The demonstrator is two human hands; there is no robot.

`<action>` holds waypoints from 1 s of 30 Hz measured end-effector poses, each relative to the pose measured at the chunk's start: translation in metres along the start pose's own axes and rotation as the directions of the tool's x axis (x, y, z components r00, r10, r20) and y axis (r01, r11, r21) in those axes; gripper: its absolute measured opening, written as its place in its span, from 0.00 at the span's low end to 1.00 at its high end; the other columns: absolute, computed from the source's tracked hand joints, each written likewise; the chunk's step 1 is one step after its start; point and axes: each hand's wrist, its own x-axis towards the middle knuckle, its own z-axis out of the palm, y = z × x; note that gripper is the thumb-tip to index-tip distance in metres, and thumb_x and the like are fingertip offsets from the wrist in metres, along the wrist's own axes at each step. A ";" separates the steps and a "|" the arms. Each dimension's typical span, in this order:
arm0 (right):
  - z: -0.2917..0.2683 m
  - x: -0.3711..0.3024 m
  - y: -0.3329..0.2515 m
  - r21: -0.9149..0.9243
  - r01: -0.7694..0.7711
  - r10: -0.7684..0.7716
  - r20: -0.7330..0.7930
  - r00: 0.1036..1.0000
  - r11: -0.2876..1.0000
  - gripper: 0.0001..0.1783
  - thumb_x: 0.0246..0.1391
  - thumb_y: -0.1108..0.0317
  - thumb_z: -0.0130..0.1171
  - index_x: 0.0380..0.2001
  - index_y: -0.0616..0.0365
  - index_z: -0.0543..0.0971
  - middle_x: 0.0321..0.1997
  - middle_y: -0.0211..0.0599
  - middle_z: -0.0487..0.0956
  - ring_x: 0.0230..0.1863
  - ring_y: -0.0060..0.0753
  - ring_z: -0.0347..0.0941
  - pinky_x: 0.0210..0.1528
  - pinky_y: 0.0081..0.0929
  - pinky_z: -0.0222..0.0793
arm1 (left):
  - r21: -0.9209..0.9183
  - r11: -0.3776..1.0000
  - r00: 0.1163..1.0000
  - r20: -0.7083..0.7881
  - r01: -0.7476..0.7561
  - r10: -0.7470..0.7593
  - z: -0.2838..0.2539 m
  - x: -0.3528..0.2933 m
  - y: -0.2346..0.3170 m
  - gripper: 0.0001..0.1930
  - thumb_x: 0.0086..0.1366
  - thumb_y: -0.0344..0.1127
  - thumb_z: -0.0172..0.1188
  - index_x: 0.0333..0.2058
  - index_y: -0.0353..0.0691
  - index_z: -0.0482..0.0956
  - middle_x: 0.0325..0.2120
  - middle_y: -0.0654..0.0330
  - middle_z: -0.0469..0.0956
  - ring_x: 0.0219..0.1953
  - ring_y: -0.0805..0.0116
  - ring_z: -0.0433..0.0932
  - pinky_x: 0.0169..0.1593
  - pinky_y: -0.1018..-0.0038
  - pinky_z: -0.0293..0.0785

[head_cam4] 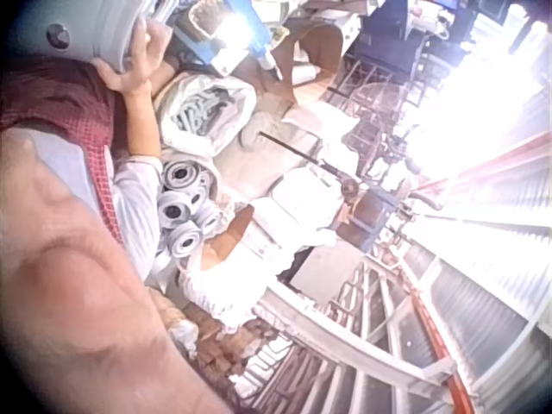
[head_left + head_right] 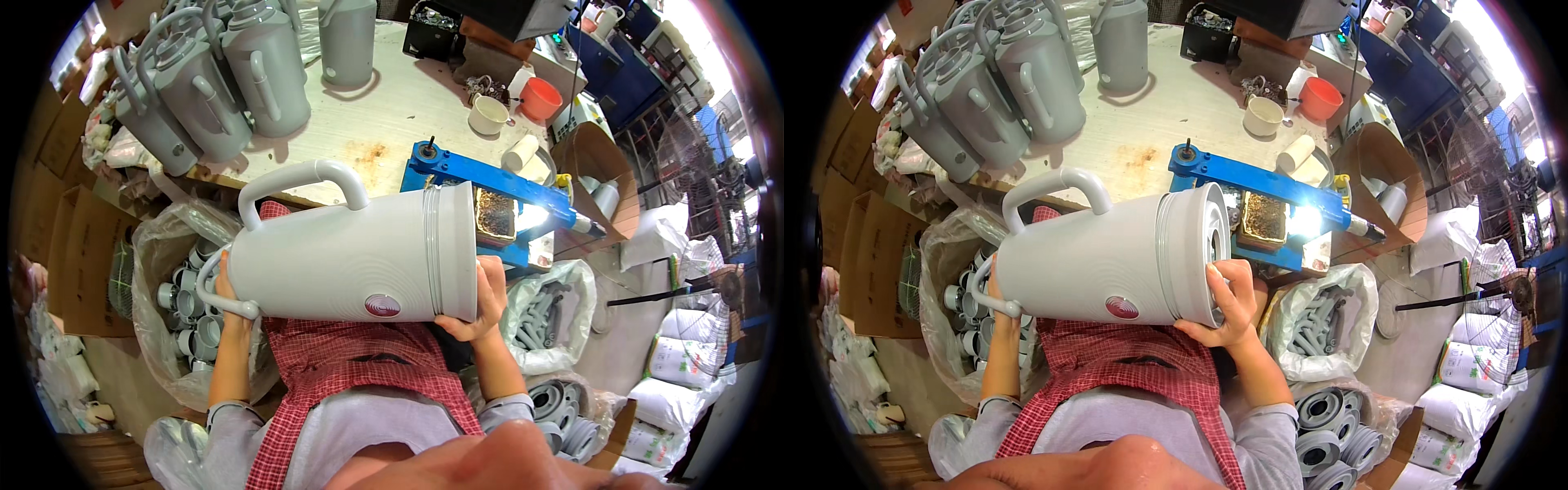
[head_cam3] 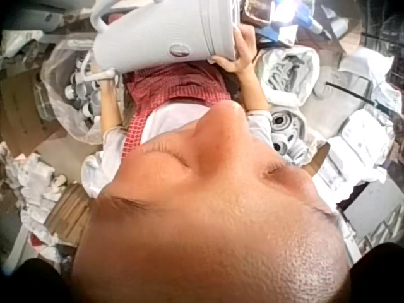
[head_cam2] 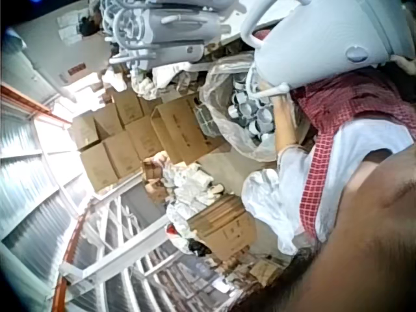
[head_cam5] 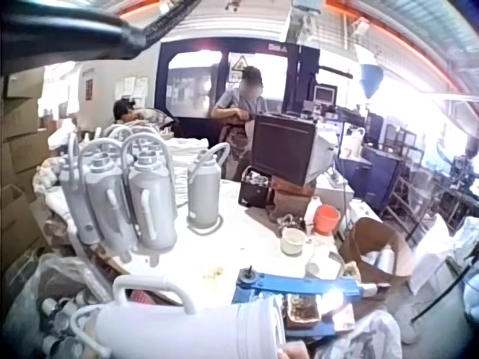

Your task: The person assembles white electric kettles by inserting small metal components into the base of the kettle body and then attaching the handle. The person handles the kettles one at a time, repeating the process for multiple units.

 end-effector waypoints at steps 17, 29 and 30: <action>0.044 -0.056 0.034 0.697 -0.717 0.892 0.320 0.318 0.005 0.31 0.53 0.49 0.62 0.49 0.66 0.73 0.44 0.36 0.79 0.42 0.29 0.75 0.47 0.30 0.70 | 0.171 0.836 0.853 0.091 -0.521 0.513 -0.030 -0.022 0.054 0.26 0.71 0.51 0.45 0.38 0.30 0.80 0.29 0.57 0.80 0.30 0.69 0.79 0.33 0.73 0.75; 0.029 -0.027 0.014 0.490 -0.791 0.831 0.209 0.515 0.367 0.31 0.55 0.49 0.60 0.48 0.68 0.74 0.46 0.36 0.76 0.45 0.26 0.70 0.48 0.25 0.67 | 0.088 0.924 0.925 -0.058 -0.371 0.376 0.000 -0.026 0.061 0.26 0.71 0.50 0.46 0.40 0.28 0.80 0.35 0.54 0.81 0.34 0.67 0.80 0.41 0.72 0.76; 0.033 -0.018 0.011 0.523 -0.771 0.833 0.186 0.520 0.364 0.30 0.56 0.50 0.60 0.47 0.69 0.75 0.44 0.37 0.76 0.43 0.26 0.70 0.46 0.26 0.67 | 0.184 0.898 0.906 -0.068 -0.400 0.417 0.001 -0.020 0.055 0.25 0.72 0.50 0.46 0.39 0.30 0.80 0.33 0.57 0.81 0.33 0.70 0.79 0.37 0.74 0.75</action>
